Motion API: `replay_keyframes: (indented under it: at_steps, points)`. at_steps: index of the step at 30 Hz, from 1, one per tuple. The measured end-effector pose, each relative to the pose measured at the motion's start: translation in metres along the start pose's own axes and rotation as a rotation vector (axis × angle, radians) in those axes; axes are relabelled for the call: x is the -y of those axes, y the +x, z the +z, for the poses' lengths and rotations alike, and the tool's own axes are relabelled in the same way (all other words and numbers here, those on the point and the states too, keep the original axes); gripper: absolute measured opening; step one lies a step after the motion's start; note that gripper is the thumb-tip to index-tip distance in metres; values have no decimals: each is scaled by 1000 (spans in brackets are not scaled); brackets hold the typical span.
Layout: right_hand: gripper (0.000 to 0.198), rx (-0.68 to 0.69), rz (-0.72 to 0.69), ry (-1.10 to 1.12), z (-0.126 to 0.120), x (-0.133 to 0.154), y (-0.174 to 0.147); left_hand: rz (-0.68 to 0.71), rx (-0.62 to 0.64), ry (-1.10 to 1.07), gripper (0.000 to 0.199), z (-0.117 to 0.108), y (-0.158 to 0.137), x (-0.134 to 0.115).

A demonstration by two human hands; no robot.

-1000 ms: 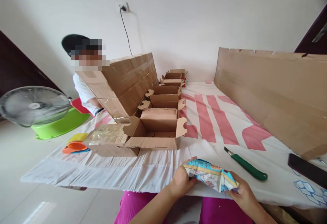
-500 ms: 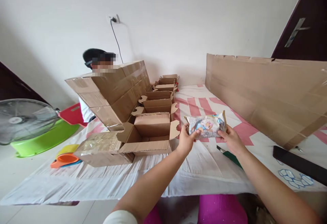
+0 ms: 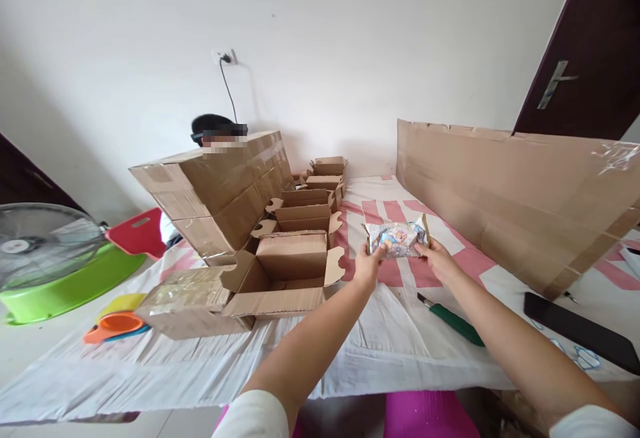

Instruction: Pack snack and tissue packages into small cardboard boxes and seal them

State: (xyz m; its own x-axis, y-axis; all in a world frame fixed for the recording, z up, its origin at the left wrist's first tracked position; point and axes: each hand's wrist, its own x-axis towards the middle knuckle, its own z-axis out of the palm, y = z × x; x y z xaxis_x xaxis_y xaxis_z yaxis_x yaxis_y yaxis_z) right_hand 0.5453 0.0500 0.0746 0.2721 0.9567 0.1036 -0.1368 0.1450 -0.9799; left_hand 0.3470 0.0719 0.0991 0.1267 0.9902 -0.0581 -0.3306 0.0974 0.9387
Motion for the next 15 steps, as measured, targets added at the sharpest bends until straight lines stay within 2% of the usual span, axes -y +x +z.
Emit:
replay_keyframes:
  at_steps: [4, 8, 11, 15]
  points:
    - [50, 183, 99, -16, -14, -7, -35, -24, 93, 43, 63, -21, -44, 16]
    - [47, 498, 199, -49, -12, -17, -64, 5, 279, 36, 73, -58, -86, 41]
    - [51, 734, 222, -92, 8, -26, -80, 2, 281, 63, 79, -95, -109, 55]
    - [68, 892, 138, -125, 53, -34, -100, 2, 157, 160, 77, -147, -127, 55]
